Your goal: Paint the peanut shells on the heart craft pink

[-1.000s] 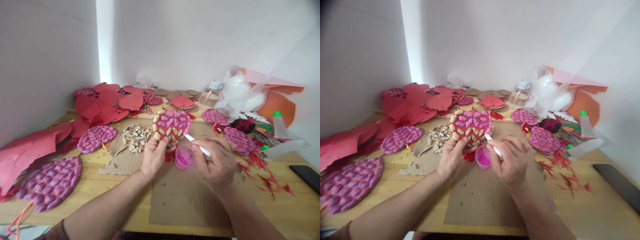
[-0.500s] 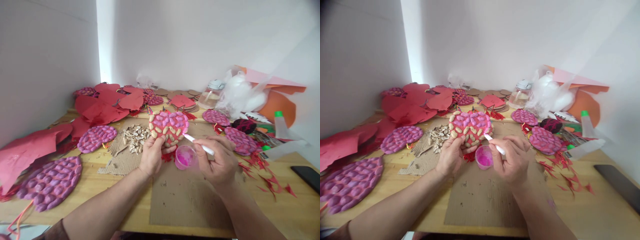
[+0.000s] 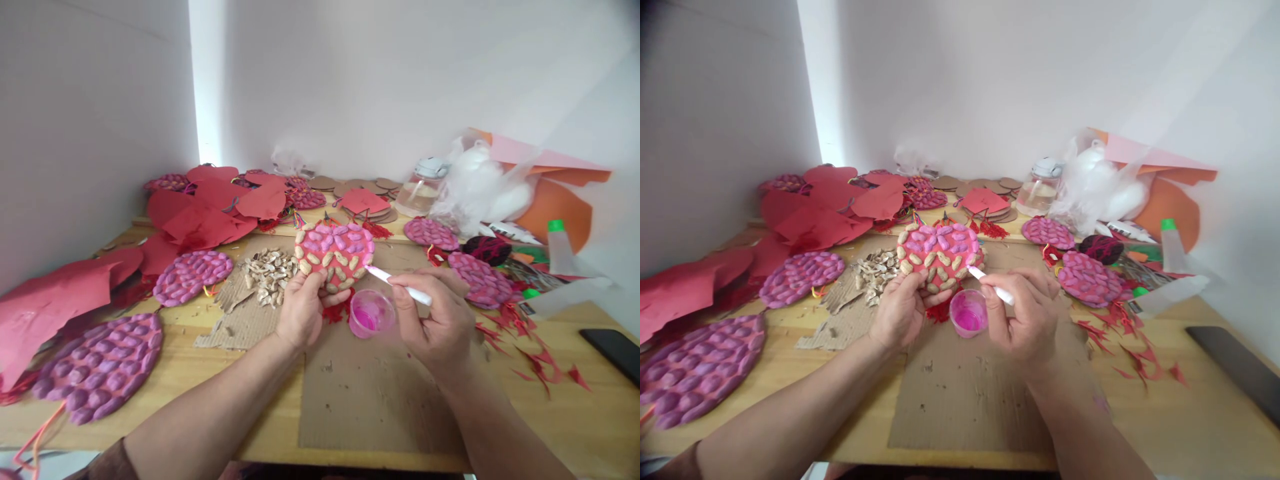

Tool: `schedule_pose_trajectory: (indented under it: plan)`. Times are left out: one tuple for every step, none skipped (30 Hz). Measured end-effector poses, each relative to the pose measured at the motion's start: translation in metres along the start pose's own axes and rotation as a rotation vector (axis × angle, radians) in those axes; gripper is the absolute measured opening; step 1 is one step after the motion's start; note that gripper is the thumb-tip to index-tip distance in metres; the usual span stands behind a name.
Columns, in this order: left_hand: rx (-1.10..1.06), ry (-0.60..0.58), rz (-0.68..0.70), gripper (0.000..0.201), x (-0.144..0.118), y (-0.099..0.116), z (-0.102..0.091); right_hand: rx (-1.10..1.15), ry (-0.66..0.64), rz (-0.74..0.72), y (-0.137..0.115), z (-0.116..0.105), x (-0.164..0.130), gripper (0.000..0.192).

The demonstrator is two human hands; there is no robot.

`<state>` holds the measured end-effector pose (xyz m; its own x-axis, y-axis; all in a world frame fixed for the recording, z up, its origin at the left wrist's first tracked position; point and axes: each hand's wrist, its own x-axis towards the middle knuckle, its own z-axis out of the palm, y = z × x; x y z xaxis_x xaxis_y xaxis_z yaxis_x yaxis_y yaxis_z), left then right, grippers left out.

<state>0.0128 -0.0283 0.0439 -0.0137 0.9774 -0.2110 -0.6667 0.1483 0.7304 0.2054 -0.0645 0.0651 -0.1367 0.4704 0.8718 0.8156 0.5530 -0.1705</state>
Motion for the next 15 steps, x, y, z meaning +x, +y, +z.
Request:
schedule_pose_trajectory:
  plan:
    - [-0.008, 0.006, -0.001, 0.022, 0.0002, 0.0006, 0.0002, -0.002, 0.004, 0.008, 0.0010, -0.0006, 0.0000, 0.006]
    - [-0.017, 0.012, -0.002, 0.021, 0.0005, 0.0012, 0.0004, 0.001, 0.007, 0.018, 0.0021, -0.0013, 0.0000, 0.006]
    - [-0.027, 0.017, -0.003, 0.021, 0.0009, 0.0018, 0.0004, 0.011, 0.014, 0.031, 0.0031, -0.0019, 0.0000, 0.006]
    - [-0.035, 0.021, -0.007, 0.020, 0.0014, 0.0022, 0.0004, 0.026, 0.021, 0.046, 0.0041, -0.0023, -0.0002, 0.006]
    - [-0.040, 0.025, -0.012, 0.019, 0.0019, 0.0025, 0.0002, 0.050, 0.023, 0.062, 0.0048, -0.0025, -0.0004, 0.007]
    - [-0.042, 0.028, -0.020, 0.018, 0.0024, 0.0027, 0.0000, 0.078, 0.020, 0.074, 0.0052, -0.0025, -0.0006, 0.008]
    - [-0.044, 0.033, -0.027, 0.017, 0.0028, 0.0026, -0.0004, 0.105, 0.014, 0.083, 0.0054, -0.0022, -0.0009, 0.009]
    - [-0.046, 0.036, -0.036, 0.016, 0.0032, 0.0025, -0.0007, 0.125, 0.006, 0.088, 0.0053, -0.0017, -0.0011, 0.009]
    - [-0.051, 0.041, -0.046, 0.015, 0.0036, 0.0023, -0.0011, 0.137, 0.000, 0.090, 0.0052, -0.0012, -0.0012, 0.009]
    - [-0.057, 0.045, -0.056, 0.014, 0.0039, 0.0022, -0.0014, 0.141, -0.006, 0.092, 0.0050, -0.0008, -0.0013, 0.009]
    - [-0.064, 0.050, -0.067, 0.014, 0.0042, 0.0020, -0.0016, 0.139, -0.005, 0.092, 0.0050, -0.0005, -0.0012, 0.009]
    - [-0.069, 0.054, -0.078, 0.014, 0.0045, 0.0020, -0.0017, 0.135, -0.001, 0.093, 0.0050, -0.0004, -0.0011, 0.009]
    - [-0.073, 0.058, -0.087, 0.014, 0.0049, 0.0022, -0.0018, 0.131, 0.002, 0.093, 0.0053, -0.0005, -0.0009, 0.009]
    - [-0.075, 0.063, -0.093, 0.014, 0.0052, 0.0025, -0.0017, 0.126, 0.007, 0.091, 0.0057, -0.0010, -0.0006, 0.009]
    - [-0.077, 0.067, -0.095, 0.014, 0.0057, 0.0029, -0.0016, 0.120, 0.016, 0.088, 0.0063, -0.0018, -0.0003, 0.009]
